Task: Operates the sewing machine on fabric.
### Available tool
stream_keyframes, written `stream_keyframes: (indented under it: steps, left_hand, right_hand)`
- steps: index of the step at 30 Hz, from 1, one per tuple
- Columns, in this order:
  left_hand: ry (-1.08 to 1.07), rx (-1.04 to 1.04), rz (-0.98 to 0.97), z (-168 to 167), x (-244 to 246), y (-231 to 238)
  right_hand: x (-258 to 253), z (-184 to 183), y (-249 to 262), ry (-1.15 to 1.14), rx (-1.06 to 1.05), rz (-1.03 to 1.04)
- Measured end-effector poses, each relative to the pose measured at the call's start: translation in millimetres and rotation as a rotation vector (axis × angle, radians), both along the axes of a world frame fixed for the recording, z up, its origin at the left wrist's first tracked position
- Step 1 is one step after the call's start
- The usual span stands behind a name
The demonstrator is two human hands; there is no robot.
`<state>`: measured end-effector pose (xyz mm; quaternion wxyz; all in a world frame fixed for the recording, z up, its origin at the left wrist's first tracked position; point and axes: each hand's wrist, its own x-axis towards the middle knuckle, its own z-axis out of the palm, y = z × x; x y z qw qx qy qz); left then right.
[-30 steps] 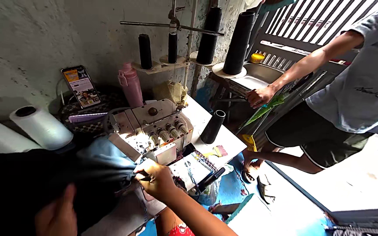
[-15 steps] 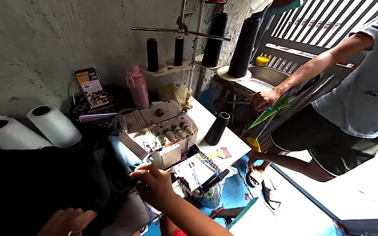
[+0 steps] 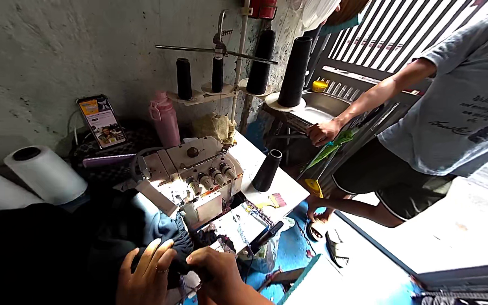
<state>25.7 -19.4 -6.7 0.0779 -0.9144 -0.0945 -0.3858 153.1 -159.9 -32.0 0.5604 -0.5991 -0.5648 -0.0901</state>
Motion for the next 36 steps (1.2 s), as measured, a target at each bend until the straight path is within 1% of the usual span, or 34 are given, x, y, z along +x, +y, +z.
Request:
stream_keyframes:
  steps: [3,6,8,12,15,17,19,22,27,31,34,36]
  left_hand:
    - [0.039,-0.012,0.069,10.0,-4.5,-8.4]
    - [0.093,-0.023,0.095,20.7,-1.0,-7.5]
    - [0.115,-0.033,0.104,25.9,3.7,-1.0]
    - [0.108,-0.063,0.113,32.2,10.2,14.7]
    - [-0.019,-0.124,0.139,24.2,0.3,18.9]
    - [-0.188,-0.143,0.144,12.9,-7.3,22.7]
    - [-0.349,-0.118,0.104,-0.4,-13.2,28.6]
    - [-0.426,-0.073,0.052,-10.3,-22.2,31.9]
    - [-0.262,0.102,0.136,0.9,-30.4,30.8]
    - [-0.177,0.061,0.207,10.9,-34.9,27.5]
    - [-0.179,0.078,0.187,2.4,-29.9,21.7]
    - [-0.165,0.08,0.156,3.8,-33.6,16.4]
  right_hand:
    - [1.3,3.4,-0.4,-0.018,-0.001,-0.008]
    - [5.7,4.8,9.4,0.011,-0.007,0.018]
    - [10.6,6.3,19.7,0.062,-0.018,0.04]
    - [22.8,11.0,42.6,0.255,-0.039,0.117]
    - [31.6,13.8,57.9,0.308,-0.024,0.178]
    - [34.0,14.3,63.8,0.288,-0.009,0.184]
    - [33.6,12.9,66.0,0.253,0.004,0.146]
    - [29.9,7.8,64.9,0.232,-0.001,0.097]
    - [26.4,1.0,63.8,0.179,0.026,0.054]
    - [23.4,-4.3,64.3,0.177,0.045,0.041]
    - [24.1,-9.5,63.9,0.166,0.061,0.091]
    - [27.5,-11.2,62.6,0.113,0.066,0.106]
